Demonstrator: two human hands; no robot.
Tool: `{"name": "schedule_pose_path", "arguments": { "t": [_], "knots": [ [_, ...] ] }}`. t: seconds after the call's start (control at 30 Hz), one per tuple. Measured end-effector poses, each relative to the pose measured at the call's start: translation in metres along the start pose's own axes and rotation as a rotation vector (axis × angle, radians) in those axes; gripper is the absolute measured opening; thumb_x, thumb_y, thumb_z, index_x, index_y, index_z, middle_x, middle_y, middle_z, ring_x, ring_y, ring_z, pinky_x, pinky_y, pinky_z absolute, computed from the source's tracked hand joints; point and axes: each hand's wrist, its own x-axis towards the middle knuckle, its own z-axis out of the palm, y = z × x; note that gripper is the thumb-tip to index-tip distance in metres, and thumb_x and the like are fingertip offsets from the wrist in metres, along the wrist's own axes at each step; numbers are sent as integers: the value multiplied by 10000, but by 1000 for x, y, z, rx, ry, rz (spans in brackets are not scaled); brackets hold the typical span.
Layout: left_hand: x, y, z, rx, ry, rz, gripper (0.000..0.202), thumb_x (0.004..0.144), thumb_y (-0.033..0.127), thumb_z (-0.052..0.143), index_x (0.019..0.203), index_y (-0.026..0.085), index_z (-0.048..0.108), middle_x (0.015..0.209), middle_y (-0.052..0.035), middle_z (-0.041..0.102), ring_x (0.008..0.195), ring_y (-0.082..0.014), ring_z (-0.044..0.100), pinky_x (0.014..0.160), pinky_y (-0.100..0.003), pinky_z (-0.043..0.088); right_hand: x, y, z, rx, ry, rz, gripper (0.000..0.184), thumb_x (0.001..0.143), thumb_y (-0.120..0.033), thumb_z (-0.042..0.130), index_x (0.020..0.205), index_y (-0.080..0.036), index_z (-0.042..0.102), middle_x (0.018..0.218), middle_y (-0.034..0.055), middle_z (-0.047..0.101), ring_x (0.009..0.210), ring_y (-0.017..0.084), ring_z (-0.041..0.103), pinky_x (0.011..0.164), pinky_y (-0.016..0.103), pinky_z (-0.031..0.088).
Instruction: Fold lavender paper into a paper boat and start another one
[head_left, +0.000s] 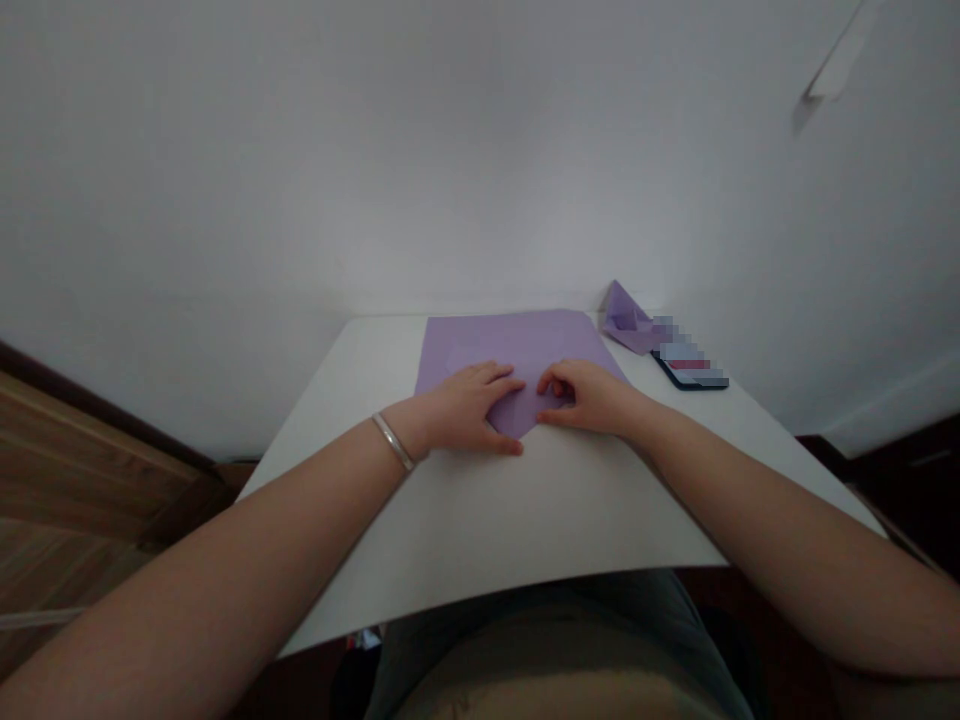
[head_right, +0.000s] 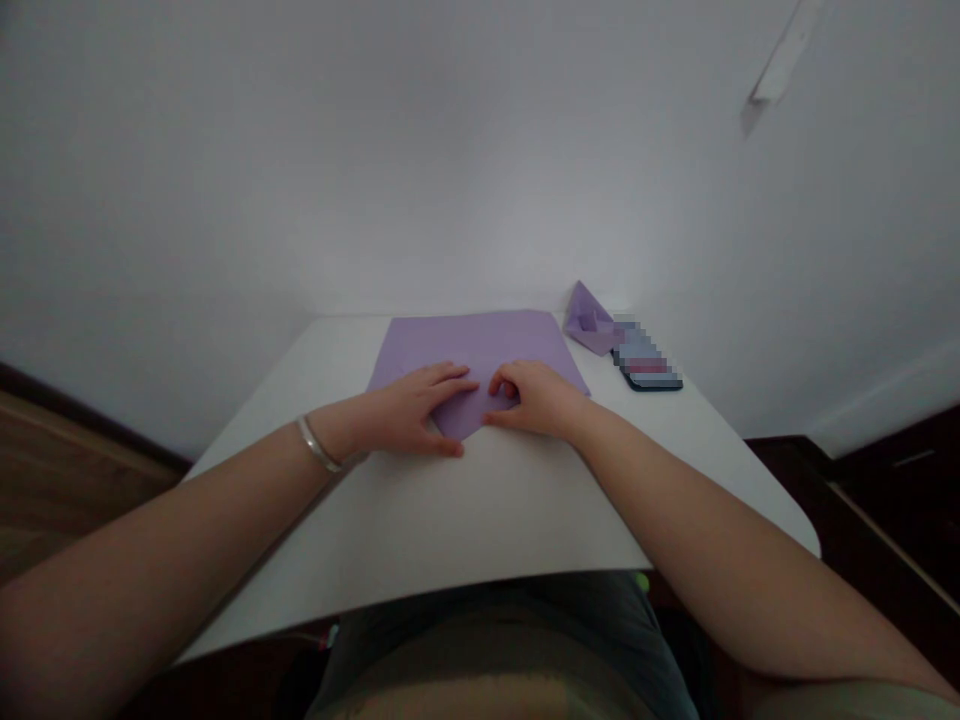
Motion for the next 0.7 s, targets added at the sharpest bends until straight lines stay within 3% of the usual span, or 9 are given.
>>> {"name": "schedule_pose_path", "arguments": {
  "t": [0.13,0.2,0.27,0.33,0.47,0.7],
  "knots": [
    [-4,8,-11,157,101,128,592,806,549,560,1257,164,556,1354,-137,538,1187,-274,547,996,-362,413,0,3,-2,5,7,-29,247,740,-316,686,938,-168,667,818,45,642,715,158,557,646,275,419],
    [-5,12,-16,272,109,190,397,844,453,538,1100,164,634,1109,-124,679,957,-252,655,835,-358,482,-1,5,-4,-12,18,-66,206,767,-307,661,918,-168,674,823,52,638,727,163,559,669,285,424],
    [-6,15,-19,383,114,241,275,881,367,500,944,156,663,877,-102,716,762,-232,675,692,-347,484,-2,6,-6,-46,35,-114,188,778,-315,656,897,-171,677,849,64,638,781,180,564,723,306,431],
    [-6,17,-21,465,149,271,234,905,280,469,848,155,658,767,-81,705,661,-211,660,610,-325,454,-2,6,-8,-87,61,-164,185,772,-321,667,897,-185,678,898,71,646,880,206,565,804,333,426],
    [-6,15,-20,540,289,268,205,918,186,458,821,153,635,729,-58,684,614,-170,627,566,-287,398,-4,4,-10,-163,124,-174,193,772,-292,662,945,-209,676,1011,78,651,1006,239,549,873,362,407],
    [-7,3,-17,535,618,264,210,966,275,443,942,204,640,916,-19,710,718,-136,610,615,-273,369,-7,6,-17,-373,252,-14,168,753,-161,610,910,-190,663,984,86,666,947,252,559,865,378,405]
  ]
}}
